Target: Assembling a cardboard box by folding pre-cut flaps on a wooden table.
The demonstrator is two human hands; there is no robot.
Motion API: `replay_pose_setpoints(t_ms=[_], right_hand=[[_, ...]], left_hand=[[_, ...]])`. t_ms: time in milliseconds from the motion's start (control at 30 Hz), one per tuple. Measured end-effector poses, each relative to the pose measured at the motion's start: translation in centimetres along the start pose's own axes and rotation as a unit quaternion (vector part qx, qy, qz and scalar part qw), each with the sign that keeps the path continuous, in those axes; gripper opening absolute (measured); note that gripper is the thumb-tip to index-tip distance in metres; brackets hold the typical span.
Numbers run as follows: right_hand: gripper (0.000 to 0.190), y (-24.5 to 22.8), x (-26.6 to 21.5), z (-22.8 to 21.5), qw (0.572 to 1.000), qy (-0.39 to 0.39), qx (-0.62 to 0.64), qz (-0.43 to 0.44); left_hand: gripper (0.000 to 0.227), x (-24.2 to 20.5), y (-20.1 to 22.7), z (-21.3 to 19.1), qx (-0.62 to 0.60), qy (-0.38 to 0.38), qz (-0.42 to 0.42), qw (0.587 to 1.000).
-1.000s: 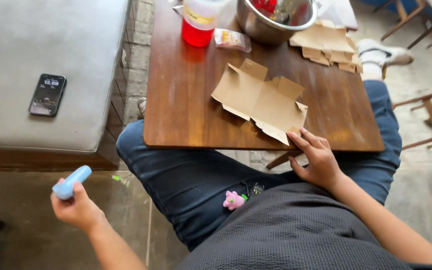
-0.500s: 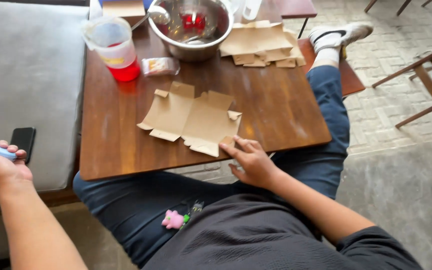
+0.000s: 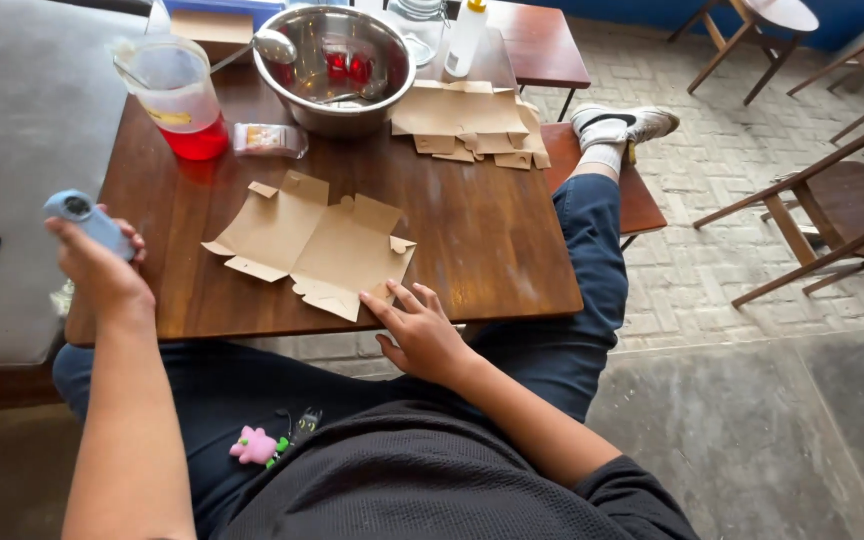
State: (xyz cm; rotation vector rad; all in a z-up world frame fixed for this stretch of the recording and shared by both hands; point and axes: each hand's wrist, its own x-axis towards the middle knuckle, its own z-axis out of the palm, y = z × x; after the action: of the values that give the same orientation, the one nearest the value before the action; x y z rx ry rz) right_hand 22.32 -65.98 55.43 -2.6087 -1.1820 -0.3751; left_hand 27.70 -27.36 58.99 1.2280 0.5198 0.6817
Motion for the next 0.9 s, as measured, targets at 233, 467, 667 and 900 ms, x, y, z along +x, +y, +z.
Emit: replay_pose_setpoints(t_ms=[233,467,667,900], right_hand=[[0.056,0.1,-2.1,-1.4,0.995,0.039,0.09,-0.006],[0.063,0.2,-0.5,-0.7,0.999,0.041,0.008,-0.001],[0.063,1.0,0.1,0.6,0.994,0.106,0.006,-0.016],[0.065,1.1,-0.2,1.0,0.986,0.161,-0.026,-0.042]], left_hand=[[0.062,-0.1,0.2,-0.3,0.014,-0.041,-0.027,0.999],[0.037,2.1,-2.0,-1.2,-0.042,-0.049,-0.045,0.997],[0.032,3.6,-4.6,-1.5,0.024,-0.069,0.053,0.996],[0.061,8.6,-11.7,-2.3,0.4,-0.01,0.094,0.912]])
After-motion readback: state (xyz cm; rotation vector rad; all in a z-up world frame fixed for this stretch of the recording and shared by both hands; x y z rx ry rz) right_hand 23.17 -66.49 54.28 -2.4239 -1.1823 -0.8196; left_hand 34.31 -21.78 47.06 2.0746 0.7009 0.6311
